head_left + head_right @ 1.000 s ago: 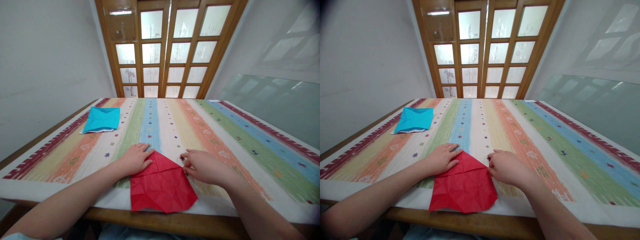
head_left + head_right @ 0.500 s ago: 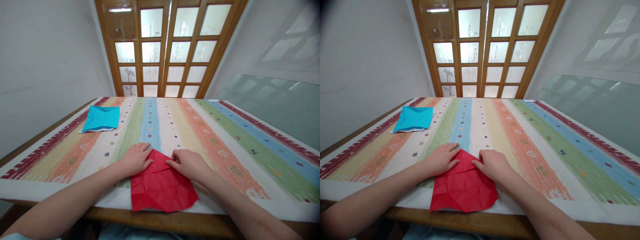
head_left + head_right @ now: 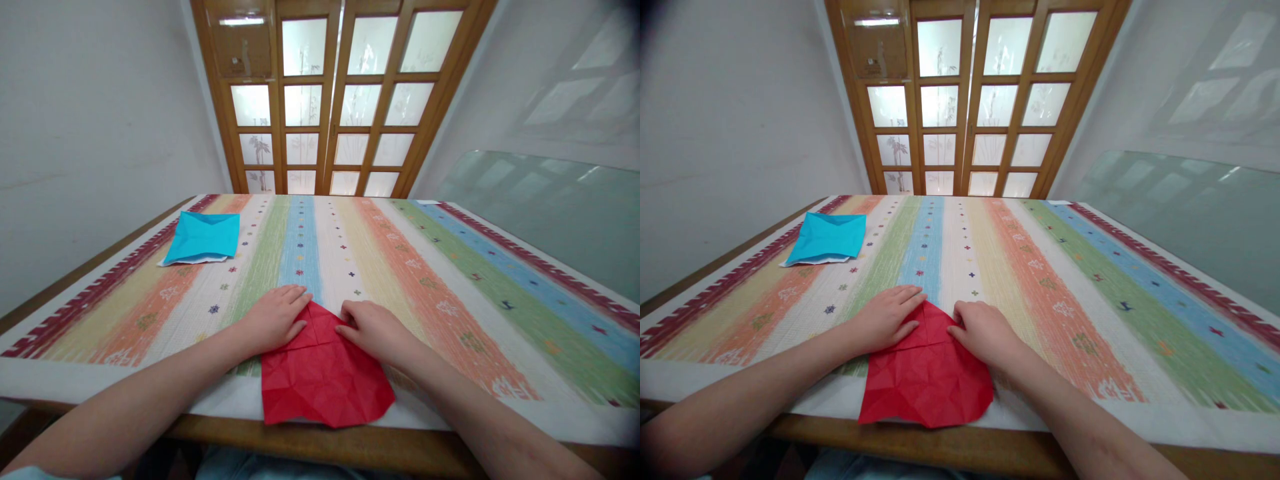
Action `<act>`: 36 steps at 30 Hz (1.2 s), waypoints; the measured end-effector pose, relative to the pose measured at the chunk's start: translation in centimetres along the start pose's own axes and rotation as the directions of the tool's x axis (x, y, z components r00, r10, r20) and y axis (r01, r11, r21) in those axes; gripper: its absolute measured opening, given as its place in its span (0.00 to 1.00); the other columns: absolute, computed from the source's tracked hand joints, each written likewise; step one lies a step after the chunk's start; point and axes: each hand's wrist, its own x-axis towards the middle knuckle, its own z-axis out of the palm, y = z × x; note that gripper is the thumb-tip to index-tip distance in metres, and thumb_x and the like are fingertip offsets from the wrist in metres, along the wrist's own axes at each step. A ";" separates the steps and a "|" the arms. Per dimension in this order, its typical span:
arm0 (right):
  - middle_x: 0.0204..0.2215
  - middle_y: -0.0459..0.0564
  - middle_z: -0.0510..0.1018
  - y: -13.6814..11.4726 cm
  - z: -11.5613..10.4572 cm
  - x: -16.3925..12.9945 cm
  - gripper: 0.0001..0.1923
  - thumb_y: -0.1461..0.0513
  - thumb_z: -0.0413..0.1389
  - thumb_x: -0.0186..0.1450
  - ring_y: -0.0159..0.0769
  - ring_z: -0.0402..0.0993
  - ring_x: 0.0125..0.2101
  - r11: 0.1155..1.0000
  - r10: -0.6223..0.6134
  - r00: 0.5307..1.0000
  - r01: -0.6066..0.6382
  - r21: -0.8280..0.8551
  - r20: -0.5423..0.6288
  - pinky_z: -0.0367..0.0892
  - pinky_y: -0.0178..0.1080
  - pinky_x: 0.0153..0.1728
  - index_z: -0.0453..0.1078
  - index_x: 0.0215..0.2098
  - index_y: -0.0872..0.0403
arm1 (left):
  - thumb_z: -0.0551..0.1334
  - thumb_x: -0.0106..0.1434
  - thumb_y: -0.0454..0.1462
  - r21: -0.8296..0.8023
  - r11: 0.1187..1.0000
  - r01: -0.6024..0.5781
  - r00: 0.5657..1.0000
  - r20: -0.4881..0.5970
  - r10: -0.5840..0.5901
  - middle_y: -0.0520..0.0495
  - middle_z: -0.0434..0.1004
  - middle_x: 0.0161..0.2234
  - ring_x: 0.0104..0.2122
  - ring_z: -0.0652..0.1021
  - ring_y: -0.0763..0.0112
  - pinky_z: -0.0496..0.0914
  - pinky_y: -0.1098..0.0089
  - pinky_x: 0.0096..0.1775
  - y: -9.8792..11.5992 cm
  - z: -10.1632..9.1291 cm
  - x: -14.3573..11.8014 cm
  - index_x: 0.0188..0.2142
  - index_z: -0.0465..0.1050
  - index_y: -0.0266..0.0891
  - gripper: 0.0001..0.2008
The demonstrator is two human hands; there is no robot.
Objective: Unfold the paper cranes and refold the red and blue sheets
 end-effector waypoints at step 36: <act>0.31 0.47 0.81 0.4 0.3 0.7 0.06 0.65 0.55 0.65 0.36 0.76 0.33 0.949 -0.070 0.964 0.144 0.280 -0.256 0.65 0.36 0.35 0.75 0.32 0.51 | 0.56 0.71 0.47 0.087 0.995 0.043 0.999 0.022 -0.045 0.35 0.64 0.66 0.64 0.66 0.46 0.62 0.50 0.62 -0.5 0.5 -0.1 0.62 0.68 0.35 0.25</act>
